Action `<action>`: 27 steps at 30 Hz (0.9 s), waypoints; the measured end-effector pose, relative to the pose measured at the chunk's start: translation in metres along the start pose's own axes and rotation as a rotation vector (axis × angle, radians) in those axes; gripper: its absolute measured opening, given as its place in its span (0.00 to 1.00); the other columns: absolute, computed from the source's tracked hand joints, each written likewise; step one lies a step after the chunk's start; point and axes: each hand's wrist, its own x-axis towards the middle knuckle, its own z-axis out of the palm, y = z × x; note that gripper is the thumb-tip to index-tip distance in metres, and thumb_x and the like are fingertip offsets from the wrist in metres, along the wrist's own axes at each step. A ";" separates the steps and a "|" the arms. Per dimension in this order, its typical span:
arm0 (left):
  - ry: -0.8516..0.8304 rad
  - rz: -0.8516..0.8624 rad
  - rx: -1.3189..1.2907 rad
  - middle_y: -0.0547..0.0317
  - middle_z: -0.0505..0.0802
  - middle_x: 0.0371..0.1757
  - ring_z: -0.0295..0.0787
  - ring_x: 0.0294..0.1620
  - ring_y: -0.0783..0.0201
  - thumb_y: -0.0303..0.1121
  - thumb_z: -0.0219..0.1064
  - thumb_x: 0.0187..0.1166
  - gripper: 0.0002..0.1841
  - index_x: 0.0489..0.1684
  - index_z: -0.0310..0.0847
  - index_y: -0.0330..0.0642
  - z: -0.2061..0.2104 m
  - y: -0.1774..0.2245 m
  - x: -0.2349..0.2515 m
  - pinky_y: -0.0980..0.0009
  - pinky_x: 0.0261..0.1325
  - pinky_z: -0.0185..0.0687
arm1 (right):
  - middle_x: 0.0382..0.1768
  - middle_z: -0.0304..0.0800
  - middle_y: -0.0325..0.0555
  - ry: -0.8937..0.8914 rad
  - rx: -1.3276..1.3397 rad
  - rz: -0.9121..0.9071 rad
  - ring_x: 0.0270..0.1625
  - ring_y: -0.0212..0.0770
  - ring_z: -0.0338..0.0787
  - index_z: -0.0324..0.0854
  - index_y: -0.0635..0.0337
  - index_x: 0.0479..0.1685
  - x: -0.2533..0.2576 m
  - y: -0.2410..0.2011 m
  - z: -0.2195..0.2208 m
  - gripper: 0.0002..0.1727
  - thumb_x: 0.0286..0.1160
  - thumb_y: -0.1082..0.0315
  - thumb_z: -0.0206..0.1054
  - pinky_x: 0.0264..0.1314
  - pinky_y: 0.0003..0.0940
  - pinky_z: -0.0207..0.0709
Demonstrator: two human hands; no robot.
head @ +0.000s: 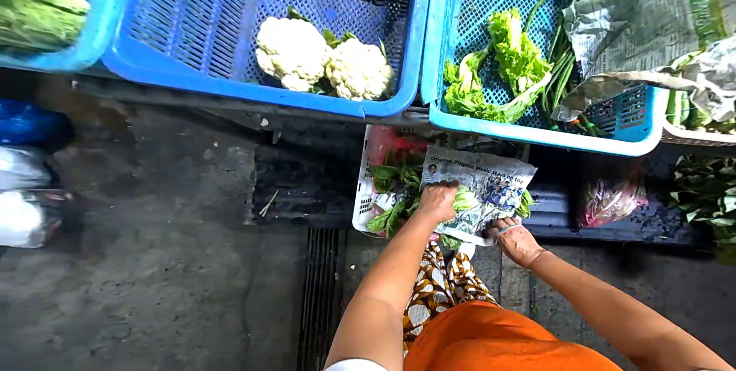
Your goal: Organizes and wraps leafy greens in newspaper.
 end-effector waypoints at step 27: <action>-0.222 0.275 -0.035 0.40 0.85 0.70 0.81 0.72 0.39 0.37 0.76 0.65 0.39 0.83 0.69 0.48 0.067 0.029 -0.055 0.34 0.72 0.69 | 0.60 0.91 0.58 -0.049 0.320 0.112 0.66 0.57 0.90 0.86 0.59 0.61 -0.037 -0.051 -0.048 0.19 0.90 0.61 0.53 0.71 0.58 0.78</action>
